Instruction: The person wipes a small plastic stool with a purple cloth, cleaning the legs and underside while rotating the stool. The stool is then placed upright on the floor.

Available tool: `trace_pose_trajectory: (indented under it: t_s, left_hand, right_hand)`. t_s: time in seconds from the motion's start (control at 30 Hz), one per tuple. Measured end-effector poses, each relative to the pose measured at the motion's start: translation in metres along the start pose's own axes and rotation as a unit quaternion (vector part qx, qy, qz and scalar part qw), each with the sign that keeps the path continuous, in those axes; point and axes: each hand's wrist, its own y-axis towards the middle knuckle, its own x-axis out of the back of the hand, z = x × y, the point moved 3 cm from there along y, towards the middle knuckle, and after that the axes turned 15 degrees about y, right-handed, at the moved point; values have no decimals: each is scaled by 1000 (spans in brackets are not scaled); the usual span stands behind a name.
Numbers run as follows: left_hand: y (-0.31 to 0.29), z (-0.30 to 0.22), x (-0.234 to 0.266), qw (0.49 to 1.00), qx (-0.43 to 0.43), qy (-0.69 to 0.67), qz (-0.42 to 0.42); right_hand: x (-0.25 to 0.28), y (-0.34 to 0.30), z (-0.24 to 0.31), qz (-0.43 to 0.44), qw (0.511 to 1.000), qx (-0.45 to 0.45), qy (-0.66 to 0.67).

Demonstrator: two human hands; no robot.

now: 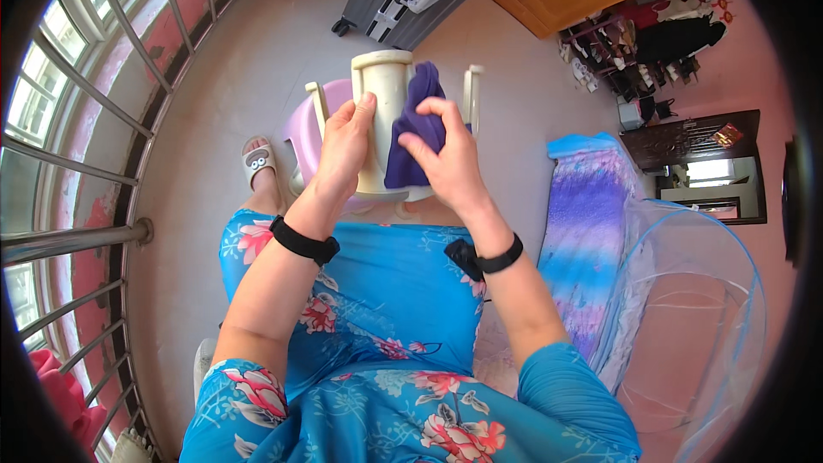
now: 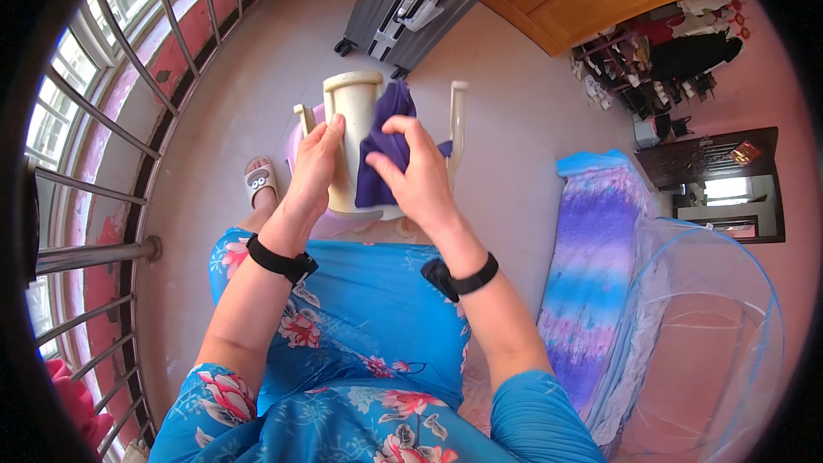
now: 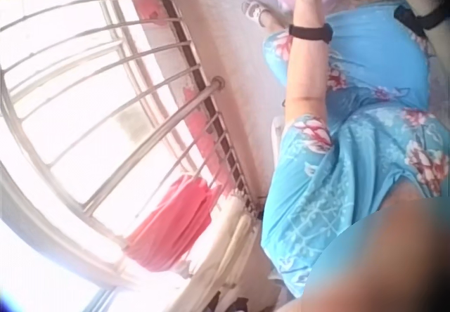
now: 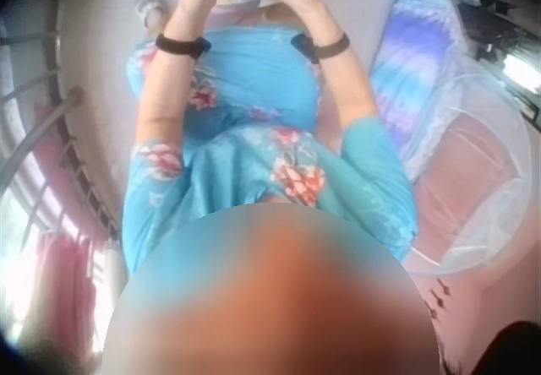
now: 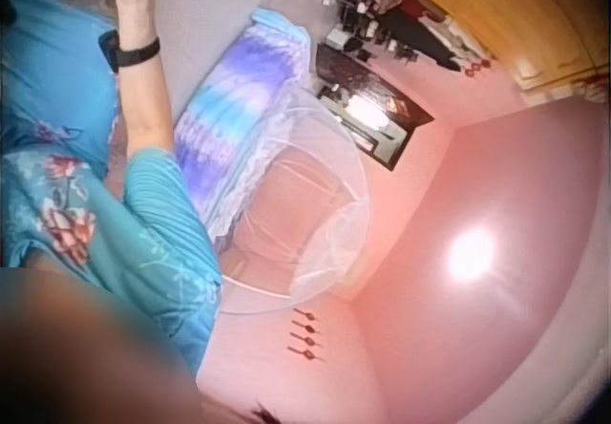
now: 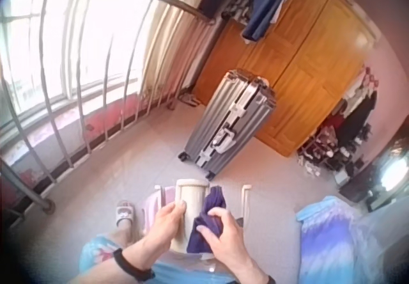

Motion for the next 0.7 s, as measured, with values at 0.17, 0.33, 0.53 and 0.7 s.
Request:
trace_pose_trajectory:
  t_s: [0.17,0.33,0.53,0.7]
  left_hand:
    - [2,3,-3,999,-30,33,-20]
    - [-1,4,-8,1000,-25,4,-2]
    - [0,2,-2,1000,6,5,-5]
    - [-5,-2,-6,999,-3,49,-12]
  right_hand:
    - [-5,-11,-3,-18,998,52,-40]
    - [-8,27,-13,-143,987,-12,-73]
    - [1,11,-2,-42,999,-4,-34]
    - [15,-19,6,-13,981,15,-191]
